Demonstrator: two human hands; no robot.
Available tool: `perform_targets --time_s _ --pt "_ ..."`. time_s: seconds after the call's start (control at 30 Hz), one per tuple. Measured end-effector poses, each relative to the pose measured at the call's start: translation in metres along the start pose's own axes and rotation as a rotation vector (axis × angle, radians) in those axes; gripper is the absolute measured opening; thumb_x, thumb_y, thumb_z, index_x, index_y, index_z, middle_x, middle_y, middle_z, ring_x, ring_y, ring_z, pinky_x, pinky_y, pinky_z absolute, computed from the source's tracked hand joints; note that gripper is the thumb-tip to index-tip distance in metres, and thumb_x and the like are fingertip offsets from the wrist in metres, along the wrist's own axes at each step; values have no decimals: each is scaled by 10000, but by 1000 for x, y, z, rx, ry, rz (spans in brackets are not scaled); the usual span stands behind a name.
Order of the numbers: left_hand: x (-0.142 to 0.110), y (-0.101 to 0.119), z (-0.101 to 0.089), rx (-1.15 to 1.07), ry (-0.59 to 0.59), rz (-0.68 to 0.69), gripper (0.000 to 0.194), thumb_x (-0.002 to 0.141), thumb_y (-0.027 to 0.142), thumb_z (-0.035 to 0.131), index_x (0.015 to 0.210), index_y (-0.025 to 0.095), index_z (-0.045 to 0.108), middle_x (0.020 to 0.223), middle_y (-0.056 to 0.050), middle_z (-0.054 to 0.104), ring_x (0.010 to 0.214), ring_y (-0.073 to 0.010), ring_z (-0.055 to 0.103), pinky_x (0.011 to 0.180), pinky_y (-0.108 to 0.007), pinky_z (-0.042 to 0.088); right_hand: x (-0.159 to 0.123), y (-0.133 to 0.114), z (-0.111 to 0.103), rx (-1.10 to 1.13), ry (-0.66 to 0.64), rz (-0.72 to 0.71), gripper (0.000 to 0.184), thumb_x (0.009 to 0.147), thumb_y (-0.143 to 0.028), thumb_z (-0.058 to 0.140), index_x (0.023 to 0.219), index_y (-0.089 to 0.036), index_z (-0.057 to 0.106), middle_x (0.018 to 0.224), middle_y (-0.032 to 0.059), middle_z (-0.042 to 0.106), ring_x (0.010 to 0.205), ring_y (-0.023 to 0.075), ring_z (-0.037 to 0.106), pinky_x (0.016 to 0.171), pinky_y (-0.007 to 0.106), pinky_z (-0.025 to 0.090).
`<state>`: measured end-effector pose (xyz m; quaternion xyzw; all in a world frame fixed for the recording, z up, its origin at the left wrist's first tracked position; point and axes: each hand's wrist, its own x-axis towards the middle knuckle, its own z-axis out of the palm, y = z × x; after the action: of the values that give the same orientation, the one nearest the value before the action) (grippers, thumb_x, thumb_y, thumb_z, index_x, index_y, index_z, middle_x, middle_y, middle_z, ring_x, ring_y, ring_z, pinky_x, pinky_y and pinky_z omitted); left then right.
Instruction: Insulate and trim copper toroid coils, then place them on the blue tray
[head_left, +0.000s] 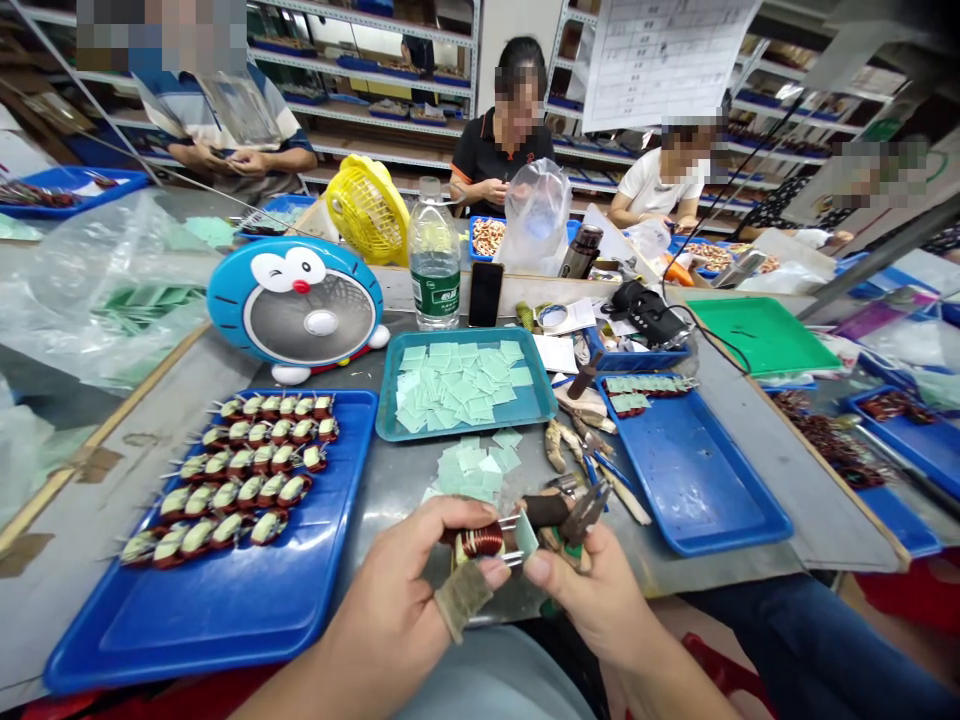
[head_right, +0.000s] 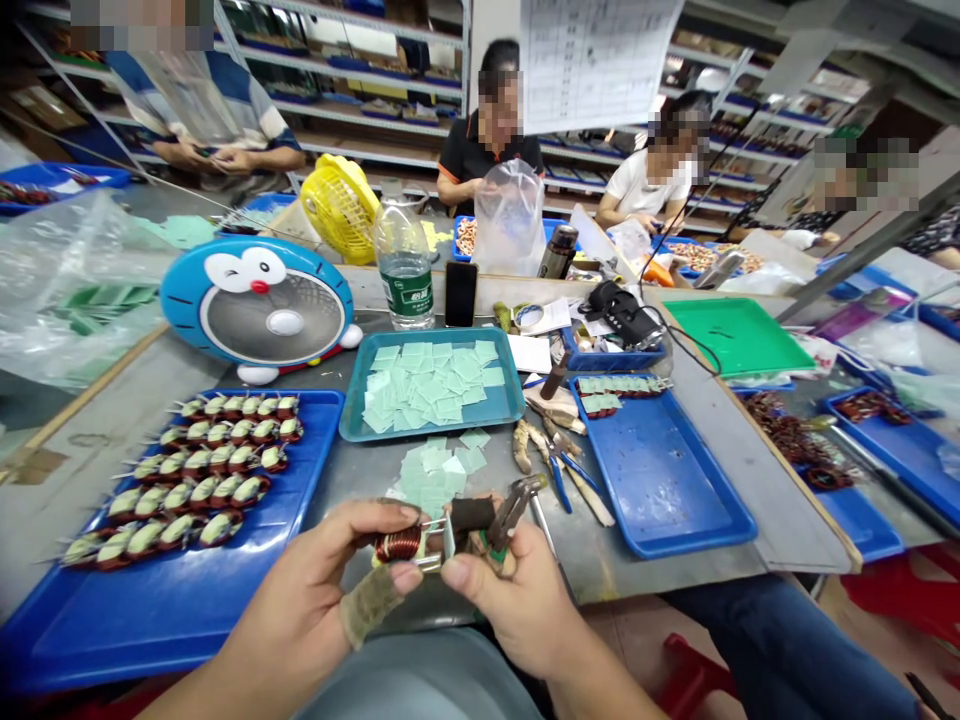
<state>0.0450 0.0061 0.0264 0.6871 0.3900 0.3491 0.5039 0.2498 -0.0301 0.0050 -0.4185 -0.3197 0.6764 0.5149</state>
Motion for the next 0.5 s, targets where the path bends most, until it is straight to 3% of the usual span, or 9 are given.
perform_targets --time_s 0.2,0.4,0.5 --pt "2 0 -4 6 -46 62 285 909 256 735 1172 330 653 1088 -2 757 944 -189 730 833 -246 557 -2 7 -3 -11 23 0 416 771 -355 877 1137 -253 707 1058 40 773 963 233 727 908 357 573" --pt "-1 -6 0 -19 39 -8 257 905 275 740 1148 307 663 1070 -14 765 940 -204 737 809 -257 568 -2 11 -9 -313 52 -176 283 851 -343 806 1101 -229 736 1109 65 720 1003 217 678 905 309 542" --pt "-3 -7 1 -13 41 8 245 912 278 734 1144 303 657 1056 -15 762 929 -201 736 803 -256 567 -1 9 -8 -277 31 -124 332 841 -369 813 1133 -235 728 1091 64 727 990 225 683 902 327 547"
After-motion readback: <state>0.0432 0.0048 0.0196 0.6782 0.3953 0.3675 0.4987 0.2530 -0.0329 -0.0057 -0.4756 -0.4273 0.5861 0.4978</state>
